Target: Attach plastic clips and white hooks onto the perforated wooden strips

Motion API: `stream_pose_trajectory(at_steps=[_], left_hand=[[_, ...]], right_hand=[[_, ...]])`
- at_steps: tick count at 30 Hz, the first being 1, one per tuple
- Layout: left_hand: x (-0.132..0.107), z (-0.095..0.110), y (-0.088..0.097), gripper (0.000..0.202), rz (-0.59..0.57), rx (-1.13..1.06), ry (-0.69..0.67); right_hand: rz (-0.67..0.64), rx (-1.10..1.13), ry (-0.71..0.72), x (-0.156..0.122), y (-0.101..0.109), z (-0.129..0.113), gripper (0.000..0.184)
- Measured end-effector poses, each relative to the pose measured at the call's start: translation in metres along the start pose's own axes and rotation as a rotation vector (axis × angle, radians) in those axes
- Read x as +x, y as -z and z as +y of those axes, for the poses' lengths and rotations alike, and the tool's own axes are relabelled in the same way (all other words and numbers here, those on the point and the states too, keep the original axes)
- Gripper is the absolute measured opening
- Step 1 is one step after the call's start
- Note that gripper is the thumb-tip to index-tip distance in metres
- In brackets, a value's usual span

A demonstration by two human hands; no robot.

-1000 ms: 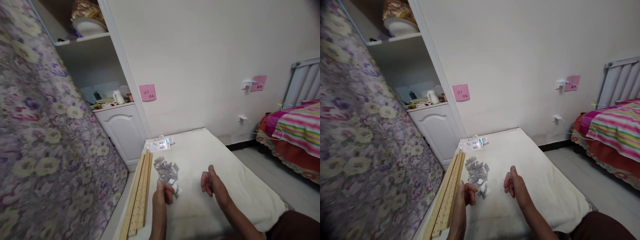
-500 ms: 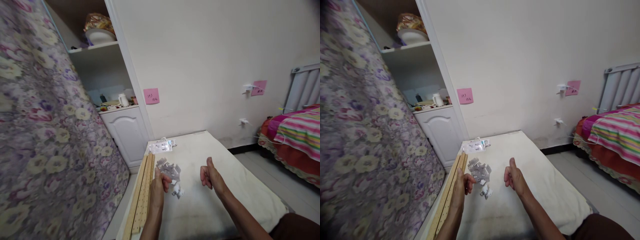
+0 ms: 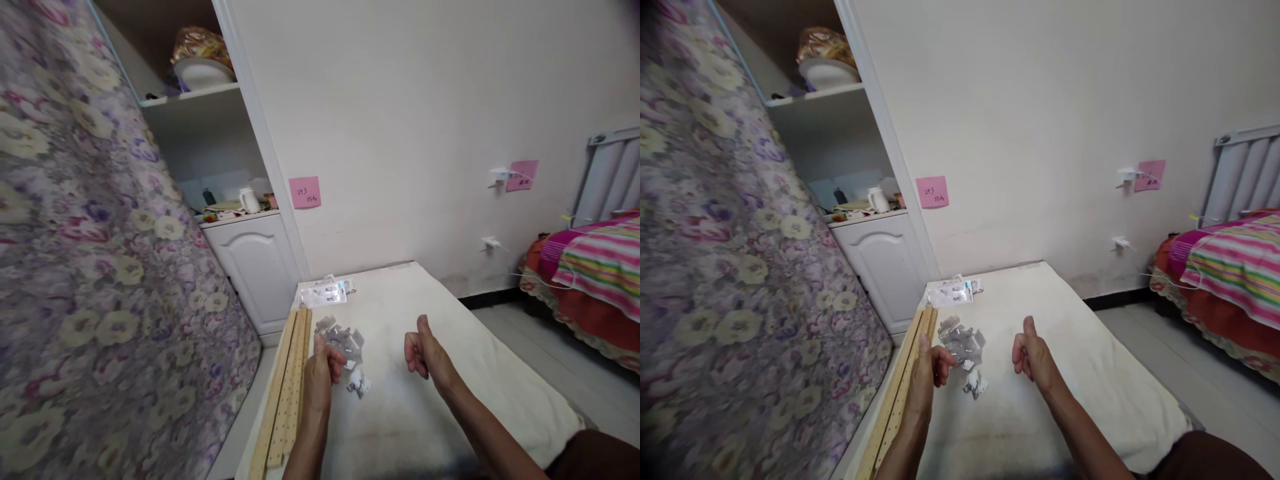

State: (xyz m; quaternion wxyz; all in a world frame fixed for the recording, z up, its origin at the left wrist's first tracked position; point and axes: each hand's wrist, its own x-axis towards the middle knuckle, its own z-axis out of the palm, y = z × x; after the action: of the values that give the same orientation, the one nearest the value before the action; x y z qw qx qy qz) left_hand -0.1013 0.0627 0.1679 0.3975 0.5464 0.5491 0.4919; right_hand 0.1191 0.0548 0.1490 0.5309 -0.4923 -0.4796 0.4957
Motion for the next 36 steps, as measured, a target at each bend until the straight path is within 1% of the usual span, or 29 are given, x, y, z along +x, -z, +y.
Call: stream_pose_trajectory(at_steps=[3,5,7,10,12,14,15,17,19,21,24,27,29,32,36], left_hand=[[-0.006,-0.003,-0.002,0.059,0.009,0.072,-0.019],[-0.014,-0.01,-0.006,0.05,-0.005,0.151,-0.026],[-0.025,-0.025,-0.011,0.044,-0.028,0.245,-0.055],[-0.042,-0.058,-0.012,0.039,-0.083,0.398,-0.062],[-0.054,-0.081,-0.003,0.035,-0.054,0.576,-0.052],[-0.064,-0.098,0.014,0.028,-0.029,0.7,-0.025],[-0.068,-0.104,0.025,0.026,-0.003,0.746,0.012],[-0.074,-0.111,0.047,0.026,0.094,0.827,0.086],[-0.077,-0.116,0.065,0.029,0.164,0.923,0.087],[-0.078,-0.119,0.075,0.03,0.197,0.989,0.09],[-0.076,-0.12,0.08,0.032,0.252,1.002,0.155],[-0.07,-0.116,0.08,0.038,0.301,1.001,0.241],[-0.065,-0.111,0.082,0.037,0.275,1.037,0.271],[-0.06,-0.106,0.086,0.03,0.207,1.128,0.277],[-0.06,-0.103,0.089,0.024,0.191,1.14,0.28]], right_hand=[[0.029,-0.037,0.035,-0.003,-0.003,0.003,0.067],[0.039,-0.089,0.045,-0.006,-0.007,0.01,0.061],[0.023,-0.146,0.043,-0.012,-0.014,0.024,0.06],[-0.042,-0.206,0.05,-0.024,-0.029,0.055,0.061],[-0.093,-0.231,0.034,-0.032,-0.04,0.08,0.06],[-0.131,-0.276,0.01,-0.039,-0.049,0.104,0.059],[-0.148,-0.309,-0.002,-0.042,-0.052,0.115,0.058],[-0.151,-0.391,-0.005,-0.045,-0.057,0.131,0.056],[-0.142,-0.464,0.012,-0.045,-0.06,0.14,0.054],[-0.143,-0.506,0.029,-0.045,-0.061,0.143,0.054],[-0.147,-0.558,0.037,-0.044,-0.062,0.146,0.054],[-0.137,-0.633,0.072,-0.044,-0.063,0.15,0.053],[-0.133,-0.669,0.091,-0.044,-0.063,0.153,0.052],[-0.12,-0.68,0.099,-0.044,-0.063,0.155,0.051],[-0.127,-0.672,0.105,-0.044,-0.062,0.155,0.05]])
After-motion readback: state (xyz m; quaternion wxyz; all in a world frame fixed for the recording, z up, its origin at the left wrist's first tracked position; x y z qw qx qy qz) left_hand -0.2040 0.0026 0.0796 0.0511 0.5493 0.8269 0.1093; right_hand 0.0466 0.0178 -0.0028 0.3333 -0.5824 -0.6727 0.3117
